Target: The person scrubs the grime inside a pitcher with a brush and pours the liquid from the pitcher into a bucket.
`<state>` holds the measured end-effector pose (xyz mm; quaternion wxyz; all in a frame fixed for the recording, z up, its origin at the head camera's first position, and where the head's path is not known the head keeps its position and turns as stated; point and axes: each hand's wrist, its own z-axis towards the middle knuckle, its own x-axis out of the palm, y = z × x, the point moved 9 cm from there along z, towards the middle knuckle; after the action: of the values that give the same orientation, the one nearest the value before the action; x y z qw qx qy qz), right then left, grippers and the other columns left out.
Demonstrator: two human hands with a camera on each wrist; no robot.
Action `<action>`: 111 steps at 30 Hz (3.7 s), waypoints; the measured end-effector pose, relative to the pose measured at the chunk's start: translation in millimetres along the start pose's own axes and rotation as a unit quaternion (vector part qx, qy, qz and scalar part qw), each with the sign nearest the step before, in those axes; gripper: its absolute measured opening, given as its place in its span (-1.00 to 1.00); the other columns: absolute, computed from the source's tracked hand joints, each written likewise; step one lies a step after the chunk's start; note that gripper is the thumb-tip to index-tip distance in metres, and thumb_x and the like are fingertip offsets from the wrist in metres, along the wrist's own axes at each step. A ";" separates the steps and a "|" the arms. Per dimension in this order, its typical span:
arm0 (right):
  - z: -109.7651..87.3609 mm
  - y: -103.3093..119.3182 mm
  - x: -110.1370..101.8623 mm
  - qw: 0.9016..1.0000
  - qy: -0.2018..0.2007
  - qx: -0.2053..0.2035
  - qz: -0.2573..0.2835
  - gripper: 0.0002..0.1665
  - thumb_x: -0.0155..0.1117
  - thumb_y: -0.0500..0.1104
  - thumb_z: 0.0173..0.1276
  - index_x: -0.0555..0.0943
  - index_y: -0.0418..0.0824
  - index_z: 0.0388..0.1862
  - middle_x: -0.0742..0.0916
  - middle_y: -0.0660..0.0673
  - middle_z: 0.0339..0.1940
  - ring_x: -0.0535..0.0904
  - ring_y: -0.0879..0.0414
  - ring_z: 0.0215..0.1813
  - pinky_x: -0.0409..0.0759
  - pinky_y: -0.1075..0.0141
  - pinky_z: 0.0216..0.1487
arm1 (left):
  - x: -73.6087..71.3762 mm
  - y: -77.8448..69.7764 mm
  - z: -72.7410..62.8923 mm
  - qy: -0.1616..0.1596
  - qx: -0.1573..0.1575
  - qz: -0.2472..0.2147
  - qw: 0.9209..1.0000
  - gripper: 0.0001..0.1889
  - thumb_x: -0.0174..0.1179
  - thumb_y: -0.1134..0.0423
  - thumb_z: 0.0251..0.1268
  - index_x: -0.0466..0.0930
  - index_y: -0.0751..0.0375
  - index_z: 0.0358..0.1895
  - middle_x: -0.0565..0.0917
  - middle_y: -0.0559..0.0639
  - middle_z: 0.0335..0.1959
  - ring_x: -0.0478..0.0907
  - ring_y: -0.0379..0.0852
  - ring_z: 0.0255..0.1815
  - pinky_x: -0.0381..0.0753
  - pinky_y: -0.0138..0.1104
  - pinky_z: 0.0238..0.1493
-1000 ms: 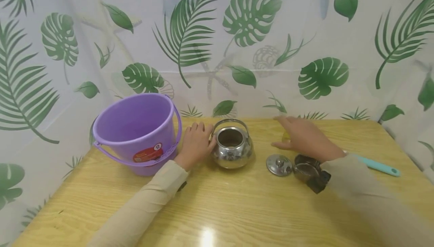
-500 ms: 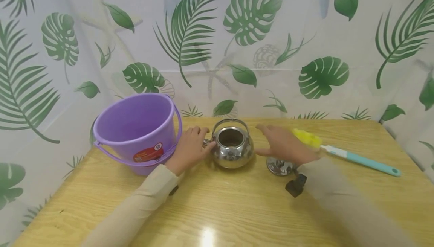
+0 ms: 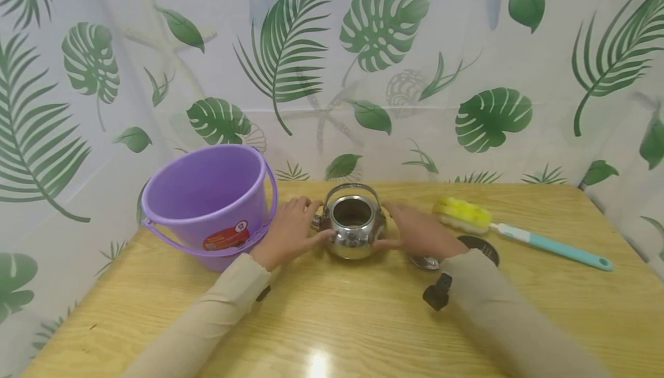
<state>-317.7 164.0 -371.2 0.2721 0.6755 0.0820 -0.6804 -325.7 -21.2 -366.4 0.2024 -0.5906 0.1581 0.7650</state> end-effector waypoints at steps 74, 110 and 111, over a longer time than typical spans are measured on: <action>21.4 9.0 26.6 0.980 0.044 -0.037 0.191 0.28 0.54 0.08 -0.10 -0.04 -0.27 0.41 0.68 0.03 -0.31 0.59 0.29 -0.31 0.52 0.12 -0.01 | 16.2 -9.3 28.3 0.063 0.070 0.034 0.995 0.18 0.17 -0.61 -0.42 0.32 0.23 0.28 0.55 0.04 0.07 0.45 -0.03 0.14 0.38 -0.18 0.25; 22.0 21.8 0.0 0.980 0.024 -0.062 0.190 0.17 0.54 -0.01 -0.07 0.02 -0.34 0.35 0.71 0.05 -0.44 0.64 0.18 -0.24 0.55 0.10 -0.03 | -8.1 -9.1 33.3 0.035 0.062 0.024 0.997 0.09 0.19 -0.61 -0.47 0.48 0.24 0.08 0.58 0.02 -0.07 0.48 -0.05 0.01 0.42 -0.21 0.14; 22.3 22.4 -1.2 0.979 0.028 -0.060 0.191 0.17 0.54 -0.01 -0.07 0.02 -0.33 0.35 0.71 0.05 -0.43 0.64 0.18 -0.24 0.55 0.10 -0.02 | -9.4 -9.3 33.5 0.035 0.063 0.025 0.997 0.08 0.18 -0.61 -0.46 0.48 0.24 0.08 0.58 0.02 -0.07 0.48 -0.05 0.01 0.42 -0.21 0.15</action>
<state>-326.5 134.9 -362.6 0.4352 0.6799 -0.0002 -0.5901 -347.2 1.8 -348.9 0.2142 -0.5991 0.2279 0.7371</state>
